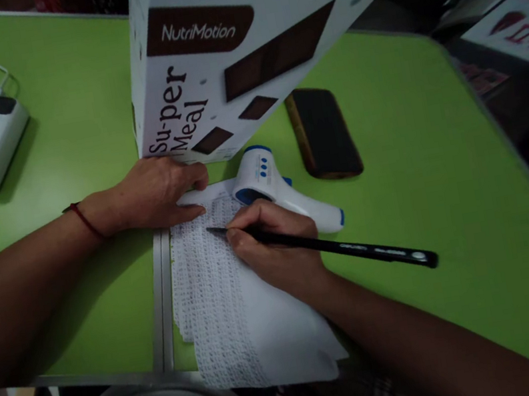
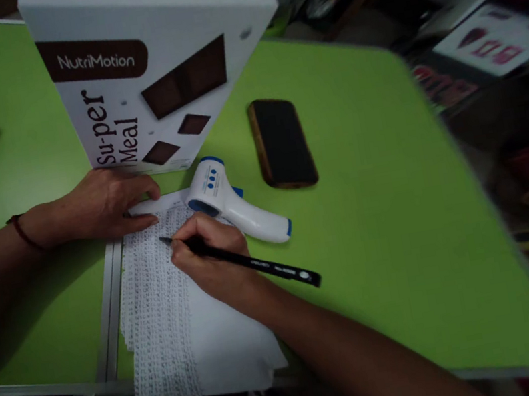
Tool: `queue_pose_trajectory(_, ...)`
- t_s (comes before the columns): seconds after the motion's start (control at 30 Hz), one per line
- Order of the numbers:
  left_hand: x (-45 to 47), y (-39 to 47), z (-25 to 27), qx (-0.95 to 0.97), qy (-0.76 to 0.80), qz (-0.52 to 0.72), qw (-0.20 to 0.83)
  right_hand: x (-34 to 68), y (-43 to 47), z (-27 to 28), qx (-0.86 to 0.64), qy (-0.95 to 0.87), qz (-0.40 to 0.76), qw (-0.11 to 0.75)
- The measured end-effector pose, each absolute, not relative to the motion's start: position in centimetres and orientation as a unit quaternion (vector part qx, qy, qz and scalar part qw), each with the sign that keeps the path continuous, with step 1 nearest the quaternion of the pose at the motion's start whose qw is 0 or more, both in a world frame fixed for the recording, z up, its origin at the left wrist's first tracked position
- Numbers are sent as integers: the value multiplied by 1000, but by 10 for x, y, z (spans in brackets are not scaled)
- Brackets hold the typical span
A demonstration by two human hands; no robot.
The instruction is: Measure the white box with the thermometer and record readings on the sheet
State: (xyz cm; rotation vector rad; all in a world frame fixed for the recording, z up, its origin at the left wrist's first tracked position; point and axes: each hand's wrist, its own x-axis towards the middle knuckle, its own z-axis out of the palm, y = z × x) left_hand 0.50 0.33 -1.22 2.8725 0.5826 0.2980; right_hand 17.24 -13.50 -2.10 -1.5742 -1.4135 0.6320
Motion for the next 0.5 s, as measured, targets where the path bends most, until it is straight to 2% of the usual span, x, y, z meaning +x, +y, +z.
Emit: queue_pose_trajectory(0.5, 5, 3, -10, 968, 208, 88, 109, 175, -134, -17, -635, -569, 271, 448)
